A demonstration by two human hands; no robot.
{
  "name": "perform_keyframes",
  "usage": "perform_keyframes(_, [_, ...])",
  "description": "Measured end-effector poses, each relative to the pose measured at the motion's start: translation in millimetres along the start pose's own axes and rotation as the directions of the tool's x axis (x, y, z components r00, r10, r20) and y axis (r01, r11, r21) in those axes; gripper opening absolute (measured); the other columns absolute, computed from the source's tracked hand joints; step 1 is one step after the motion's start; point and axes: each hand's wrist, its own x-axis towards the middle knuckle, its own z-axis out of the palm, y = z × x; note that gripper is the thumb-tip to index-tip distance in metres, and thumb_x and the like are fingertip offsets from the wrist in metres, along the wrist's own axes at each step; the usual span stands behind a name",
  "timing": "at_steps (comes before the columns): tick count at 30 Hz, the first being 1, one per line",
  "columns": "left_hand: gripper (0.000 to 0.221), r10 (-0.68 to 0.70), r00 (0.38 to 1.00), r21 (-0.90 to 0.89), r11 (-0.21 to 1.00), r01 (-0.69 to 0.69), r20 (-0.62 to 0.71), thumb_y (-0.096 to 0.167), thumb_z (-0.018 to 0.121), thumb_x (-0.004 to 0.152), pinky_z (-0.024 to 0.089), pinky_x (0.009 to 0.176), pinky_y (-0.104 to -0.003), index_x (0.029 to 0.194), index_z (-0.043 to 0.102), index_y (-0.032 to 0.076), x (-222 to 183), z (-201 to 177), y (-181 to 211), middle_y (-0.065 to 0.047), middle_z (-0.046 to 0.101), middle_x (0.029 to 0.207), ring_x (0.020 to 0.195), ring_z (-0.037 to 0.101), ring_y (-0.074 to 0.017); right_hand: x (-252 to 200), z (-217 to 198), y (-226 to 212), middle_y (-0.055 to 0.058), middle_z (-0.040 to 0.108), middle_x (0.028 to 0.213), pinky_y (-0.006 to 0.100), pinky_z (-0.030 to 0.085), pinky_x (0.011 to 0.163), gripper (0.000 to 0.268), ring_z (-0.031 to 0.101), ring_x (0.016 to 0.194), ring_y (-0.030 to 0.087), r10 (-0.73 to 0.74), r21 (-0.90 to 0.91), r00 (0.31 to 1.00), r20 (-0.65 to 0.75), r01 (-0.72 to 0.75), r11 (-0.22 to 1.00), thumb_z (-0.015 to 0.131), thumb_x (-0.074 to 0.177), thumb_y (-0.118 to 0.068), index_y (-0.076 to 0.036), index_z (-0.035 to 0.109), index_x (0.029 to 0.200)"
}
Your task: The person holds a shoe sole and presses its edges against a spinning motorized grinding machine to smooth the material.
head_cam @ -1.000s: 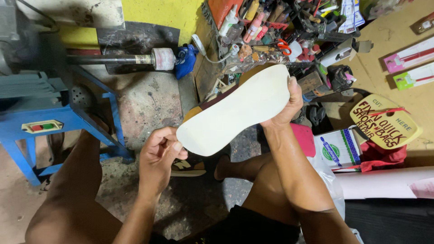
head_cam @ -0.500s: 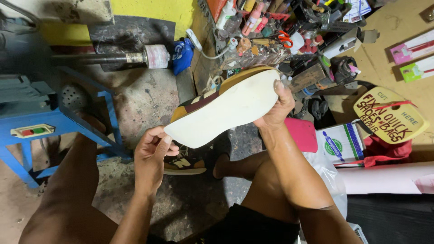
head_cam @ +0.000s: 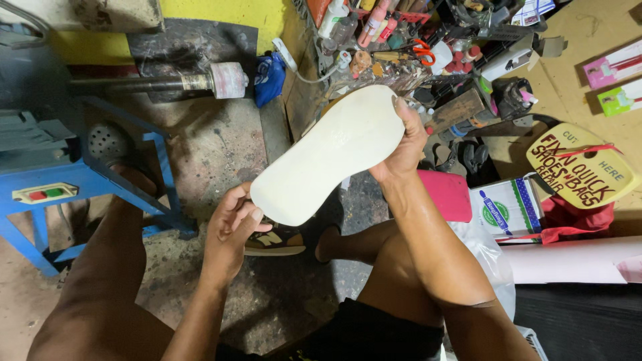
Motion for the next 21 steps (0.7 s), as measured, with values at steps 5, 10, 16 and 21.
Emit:
perform_keyframes(5, [0.054, 0.034, 0.996, -0.021, 0.999, -0.032, 0.081, 0.016, 0.061, 0.092, 0.060, 0.090, -0.042, 0.145, 0.053, 0.009, -5.1, 0.8, 8.4, -0.009, 0.064, 0.129, 0.118, 0.064, -0.0220, -1.8, -10.6, 2.5, 0.014, 0.074, 0.108, 0.040, 0.058, 0.092, 0.036, 0.072, 0.098, 0.027, -0.014, -0.038, 0.999, -0.036, 0.013, 0.999, 0.065, 0.099, -0.029, 0.002, 0.070, 0.117])
perform_keyframes(10, [0.077, 0.071, 0.978, 0.029, 0.997, -0.078, 0.196, 0.031, 0.067, 0.086, 0.055, 0.098, -0.046, 0.156, 0.043, 0.008, -8.4, 0.9, 16.4, -0.013, 0.056, 0.147, 0.124, 0.060, -0.0277, -1.4, -5.8, 1.9, 0.015, 0.074, 0.104, 0.040, 0.058, 0.086, 0.035, 0.072, 0.093, 0.027, 0.038, -0.127, 0.999, -0.023, -0.041, 0.991, 0.065, 0.099, -0.029, 0.003, 0.069, 0.114])
perform_keyframes(16, [0.082, -0.004, 0.945, 0.241, 0.967, -0.079, 0.327, 0.036, 0.069, 0.092, 0.048, 0.107, -0.042, 0.160, 0.034, 0.005, -13.3, 14.3, 12.7, -0.015, 0.050, 0.153, 0.135, 0.054, -0.0258, -2.5, 2.5, 29.9, 0.016, 0.073, 0.105, 0.040, 0.059, 0.086, 0.041, 0.072, 0.093, 0.026, 0.334, -0.205, 0.942, -0.027, -0.333, 0.921, 0.063, 0.097, -0.033, 0.003, 0.069, 0.116])
perform_keyframes(21, [0.065, -0.106, 0.963, 0.159, 0.985, 0.067, 0.247, 0.033, 0.069, 0.096, 0.056, 0.097, -0.035, 0.147, 0.049, -0.001, -12.1, 20.0, -13.2, -0.016, 0.065, 0.134, 0.118, 0.065, -0.0232, 9.1, 1.7, 55.4, 0.016, 0.071, 0.119, 0.038, 0.059, 0.084, 0.065, 0.070, 0.101, 0.024, 0.475, -0.410, 0.862, -0.176, -0.503, 0.761, 0.058, 0.097, -0.055, 0.001, 0.064, 0.129])
